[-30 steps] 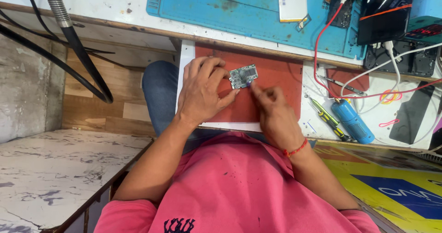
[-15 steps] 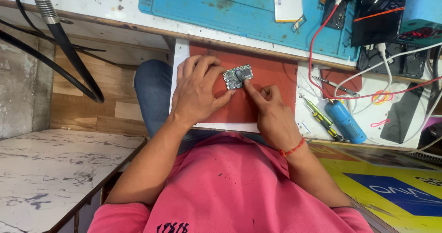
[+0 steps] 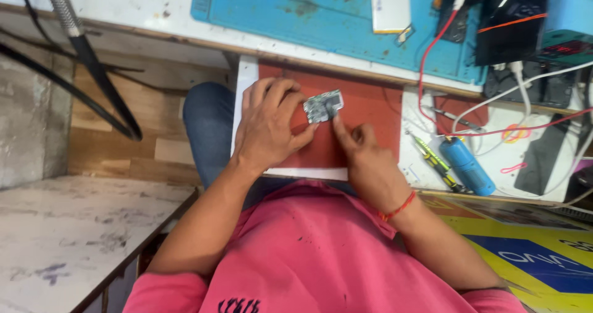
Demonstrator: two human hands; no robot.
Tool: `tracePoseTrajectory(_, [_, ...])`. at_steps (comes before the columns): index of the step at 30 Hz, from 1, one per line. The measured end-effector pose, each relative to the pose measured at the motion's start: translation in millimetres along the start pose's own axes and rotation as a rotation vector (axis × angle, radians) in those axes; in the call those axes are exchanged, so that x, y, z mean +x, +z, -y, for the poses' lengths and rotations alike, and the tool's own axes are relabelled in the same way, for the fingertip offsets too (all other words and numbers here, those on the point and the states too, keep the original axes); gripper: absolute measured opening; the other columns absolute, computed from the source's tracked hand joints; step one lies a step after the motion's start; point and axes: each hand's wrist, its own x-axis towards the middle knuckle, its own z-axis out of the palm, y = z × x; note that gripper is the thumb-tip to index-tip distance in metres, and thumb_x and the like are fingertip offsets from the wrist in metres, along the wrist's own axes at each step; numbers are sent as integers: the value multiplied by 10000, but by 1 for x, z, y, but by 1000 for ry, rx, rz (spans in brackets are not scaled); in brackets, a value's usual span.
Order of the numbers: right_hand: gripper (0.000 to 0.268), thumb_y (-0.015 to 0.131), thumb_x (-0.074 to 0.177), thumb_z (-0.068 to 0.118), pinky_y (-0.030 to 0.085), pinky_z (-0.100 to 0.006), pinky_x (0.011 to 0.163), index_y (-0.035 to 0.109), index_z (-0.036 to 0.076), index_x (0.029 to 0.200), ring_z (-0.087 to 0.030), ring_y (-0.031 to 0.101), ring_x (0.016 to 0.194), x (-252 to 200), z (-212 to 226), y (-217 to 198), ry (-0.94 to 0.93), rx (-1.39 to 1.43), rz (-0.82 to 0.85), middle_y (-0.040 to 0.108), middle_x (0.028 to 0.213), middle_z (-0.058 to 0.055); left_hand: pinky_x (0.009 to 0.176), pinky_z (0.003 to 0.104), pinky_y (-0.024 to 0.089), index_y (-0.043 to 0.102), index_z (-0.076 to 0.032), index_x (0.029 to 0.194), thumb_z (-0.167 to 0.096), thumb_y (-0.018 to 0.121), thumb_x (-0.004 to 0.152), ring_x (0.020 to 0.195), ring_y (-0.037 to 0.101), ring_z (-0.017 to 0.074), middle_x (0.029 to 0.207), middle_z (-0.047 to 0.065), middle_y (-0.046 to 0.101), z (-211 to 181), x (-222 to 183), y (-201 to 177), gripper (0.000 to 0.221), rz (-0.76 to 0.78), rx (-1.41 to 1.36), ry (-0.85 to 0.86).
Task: The person uses a small tool to scrape and clean the surface of a small electronic circuit board. They repeatedly rub the tool across the board's surface while holding it steady with their other hand.
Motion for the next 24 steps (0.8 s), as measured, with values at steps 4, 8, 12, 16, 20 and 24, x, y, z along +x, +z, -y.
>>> tracePoseTrajectory(4, [681,491,834,-40,571,-498,682,466,55,1508,-443,670,835,-9,-5,5,-56,54,-44,574,1159,-241,1051,486,380,696,-76,1123,-320,868,753,1226,508,321,1246,73,595,-5,-5,3,475,33,-5,-16])
tracePoseTrajectory(8, [726,485,788,-51,566,-512,701,526,144,1486,-433,681,796,2,-5,3,-35,99,-66,603,1154,-203,1063,478,383,679,-62,1115,-335,869,738,1234,502,315,1264,70,591,-3,3,-2,502,11,-14,-30])
tracePoseTrajectory(12, [611,516,907,3,562,-501,683,534,174,1493,-407,684,816,-8,-8,10,-2,93,-179,613,1130,-168,1041,484,379,688,-72,1084,-328,871,701,1229,502,316,1247,74,589,-5,-4,2,496,32,5,-39])
tracePoseTrajectory(16, [666,506,845,-38,562,-500,665,561,181,1472,-409,673,765,-3,-16,12,-51,55,-161,607,1120,-187,1024,478,383,689,-65,1089,-343,873,721,1222,508,305,1252,74,592,-4,0,0,497,45,-3,-45])
tracePoseTrajectory(20, [652,512,868,-39,558,-499,681,548,158,1489,-407,677,798,0,-20,12,-107,41,-232,612,1120,-181,1044,470,394,688,-64,1101,-345,874,745,1225,508,298,1255,78,587,-4,-4,1,490,14,9,-20])
tracePoseTrajectory(24, [638,519,862,-24,553,-503,679,574,174,1465,-404,673,766,-1,-15,7,-110,68,-188,623,1083,-172,1038,470,391,689,-65,1098,-342,876,734,1219,507,304,1255,78,589,-5,-3,3,494,13,10,-23])
